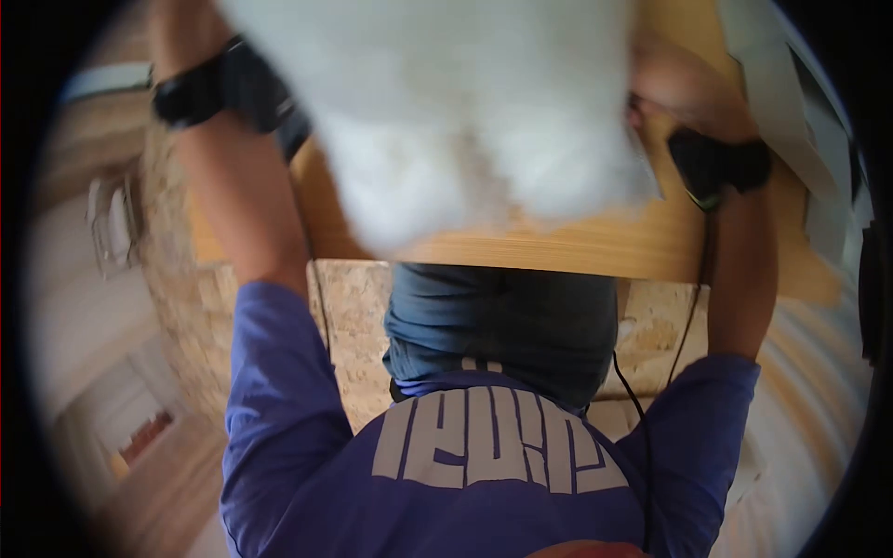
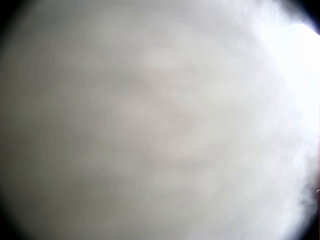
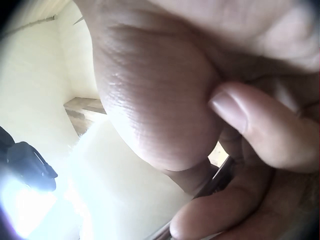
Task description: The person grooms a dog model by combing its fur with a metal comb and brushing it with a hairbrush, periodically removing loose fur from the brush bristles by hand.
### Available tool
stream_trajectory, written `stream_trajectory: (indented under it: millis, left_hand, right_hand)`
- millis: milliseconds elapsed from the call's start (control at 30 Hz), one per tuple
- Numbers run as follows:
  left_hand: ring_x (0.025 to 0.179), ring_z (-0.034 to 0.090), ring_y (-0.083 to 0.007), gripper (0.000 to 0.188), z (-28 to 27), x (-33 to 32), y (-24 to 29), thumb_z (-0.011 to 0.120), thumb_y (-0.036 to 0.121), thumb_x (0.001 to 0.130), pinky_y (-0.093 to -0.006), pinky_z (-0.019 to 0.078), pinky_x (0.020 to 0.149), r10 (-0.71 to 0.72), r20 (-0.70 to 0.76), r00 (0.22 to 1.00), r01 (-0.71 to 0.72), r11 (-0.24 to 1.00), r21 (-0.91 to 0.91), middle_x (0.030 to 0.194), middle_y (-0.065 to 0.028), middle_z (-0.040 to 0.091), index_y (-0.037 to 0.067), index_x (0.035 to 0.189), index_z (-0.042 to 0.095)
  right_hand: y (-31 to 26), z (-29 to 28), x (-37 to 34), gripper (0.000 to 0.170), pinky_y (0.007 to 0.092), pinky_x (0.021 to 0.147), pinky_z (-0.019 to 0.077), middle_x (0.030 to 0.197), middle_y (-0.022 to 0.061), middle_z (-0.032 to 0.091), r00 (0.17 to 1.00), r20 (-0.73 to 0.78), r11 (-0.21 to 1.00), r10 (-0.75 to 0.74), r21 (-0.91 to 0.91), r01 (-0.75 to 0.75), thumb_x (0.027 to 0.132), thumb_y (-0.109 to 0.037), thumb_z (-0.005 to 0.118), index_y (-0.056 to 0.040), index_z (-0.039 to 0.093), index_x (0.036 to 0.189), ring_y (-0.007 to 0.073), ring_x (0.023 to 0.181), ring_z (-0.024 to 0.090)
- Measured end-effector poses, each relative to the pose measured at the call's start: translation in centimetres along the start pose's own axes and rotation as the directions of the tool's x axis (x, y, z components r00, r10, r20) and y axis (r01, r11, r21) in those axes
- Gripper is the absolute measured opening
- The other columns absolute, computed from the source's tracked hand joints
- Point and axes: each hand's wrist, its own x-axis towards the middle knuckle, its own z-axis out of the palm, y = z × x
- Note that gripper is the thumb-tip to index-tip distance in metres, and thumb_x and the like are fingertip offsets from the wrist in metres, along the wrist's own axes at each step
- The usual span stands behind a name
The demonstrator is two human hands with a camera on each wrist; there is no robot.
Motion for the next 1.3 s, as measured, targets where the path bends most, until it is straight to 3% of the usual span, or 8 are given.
stream_trajectory:
  millis: [233,333,567,633,867,1067,1133,1300]
  left_hand:
    - [0.105,0.062,-0.0136,0.040,-4.0,-6.0,1.9,0.051,0.030,0.103,-0.0288,0.0515,0.093,-0.042,-0.151,0.988,0.056,0.995,0.087,0.118,-0.0093,0.064,-0.002,0.127,0.057]
    - [0.106,0.062,-0.0136,0.040,-4.4,-7.2,2.2,0.051,0.030,0.103,-0.0288,0.0514,0.093,-0.038,-0.185,0.982,0.055,0.995,0.088,0.118,-0.0093,0.064,-0.002,0.127,0.057]
    - [0.106,0.062,-0.0136,0.040,-1.7,-5.0,-0.7,0.051,0.030,0.103,-0.0288,0.0512,0.094,0.024,-0.139,0.990,-0.029,0.999,-0.036,0.118,-0.0094,0.064,-0.002,0.127,0.057]
    - [0.106,0.062,-0.0136,0.040,-0.8,-4.2,-1.3,0.051,0.030,0.103,-0.0289,0.0512,0.094,0.041,-0.128,0.991,-0.049,0.997,-0.064,0.119,-0.0094,0.064,-0.002,0.127,0.057]
    - [0.107,0.062,-0.0136,0.040,0.2,-2.6,-1.8,0.051,0.030,0.103,-0.0289,0.0510,0.094,0.064,-0.082,0.995,-0.073,0.992,-0.101,0.119,-0.0095,0.064,-0.002,0.127,0.057]
    - [0.107,0.062,-0.0136,0.040,0.9,-0.8,-1.7,0.051,0.030,0.103,-0.0289,0.0509,0.095,0.082,-0.035,0.996,-0.085,0.990,-0.114,0.119,-0.0095,0.064,-0.002,0.127,0.057]
    - [0.108,0.061,-0.0136,0.040,1.0,-0.4,-1.7,0.051,0.030,0.103,-0.0289,0.0508,0.095,0.084,-0.016,0.996,-0.086,0.989,-0.117,0.120,-0.0096,0.064,-0.002,0.128,0.057]
    - [0.108,0.061,-0.0136,0.040,1.2,0.2,-2.2,0.050,0.030,0.104,-0.0290,0.0507,0.095,0.093,0.008,0.996,-0.091,0.987,-0.133,0.120,-0.0096,0.064,-0.002,0.128,0.057]
  right_hand:
    - [-2.1,1.1,-0.8,0.031,0.0217,0.047,0.0394,0.073,0.0013,0.064,0.998,-0.002,0.997,-0.066,0.027,0.066,0.099,-0.024,0.053,-0.0019,0.058,0.120,0.0074,0.050,0.054]
    - [-3.5,0.2,-1.6,0.020,0.0319,0.061,0.0520,0.082,0.0104,0.065,0.998,-0.024,0.966,-0.062,-0.253,0.054,0.079,-0.011,0.066,-0.0037,0.070,0.097,0.0190,0.067,0.064]
    - [-3.2,-3.6,-2.0,0.030,0.0221,0.052,0.0409,0.076,0.0037,0.067,0.994,0.024,0.945,0.104,-0.314,-0.091,0.098,-0.030,0.059,-0.0008,0.065,0.096,0.0075,0.054,0.056]
    - [-1.5,-3.1,-2.0,0.022,0.0208,0.045,0.0339,0.057,-0.0022,0.052,0.987,-0.090,0.991,-0.130,-0.030,0.128,0.092,-0.016,0.056,-0.0064,0.058,0.073,0.0047,0.045,0.043]
    - [2.7,-8.6,0.7,0.021,0.0210,0.042,0.0301,0.053,-0.0057,0.045,0.984,-0.130,0.982,-0.121,-0.160,0.100,0.095,-0.019,0.058,-0.0093,0.055,0.076,0.0042,0.042,0.037]
    - [-1.2,-7.2,-1.4,0.022,0.0208,0.050,0.0331,0.058,-0.0061,0.044,0.976,-0.145,0.943,-0.163,0.268,0.197,0.101,-0.024,0.057,-0.0093,0.057,0.085,0.0054,0.048,0.040]
    - [-4.3,-5.2,-2.9,0.036,0.0239,0.046,0.0362,0.048,-0.0010,0.049,0.986,-0.033,0.847,-0.163,0.507,0.157,0.095,-0.019,0.056,-0.0078,0.057,0.061,0.0094,0.043,0.045]
    - [-1.7,-4.3,-1.3,0.042,0.0212,0.041,0.0277,0.043,-0.0048,0.039,0.899,-0.276,0.817,-0.341,0.386,0.429,0.096,-0.017,0.056,-0.0126,0.050,0.055,0.0055,0.038,0.034]
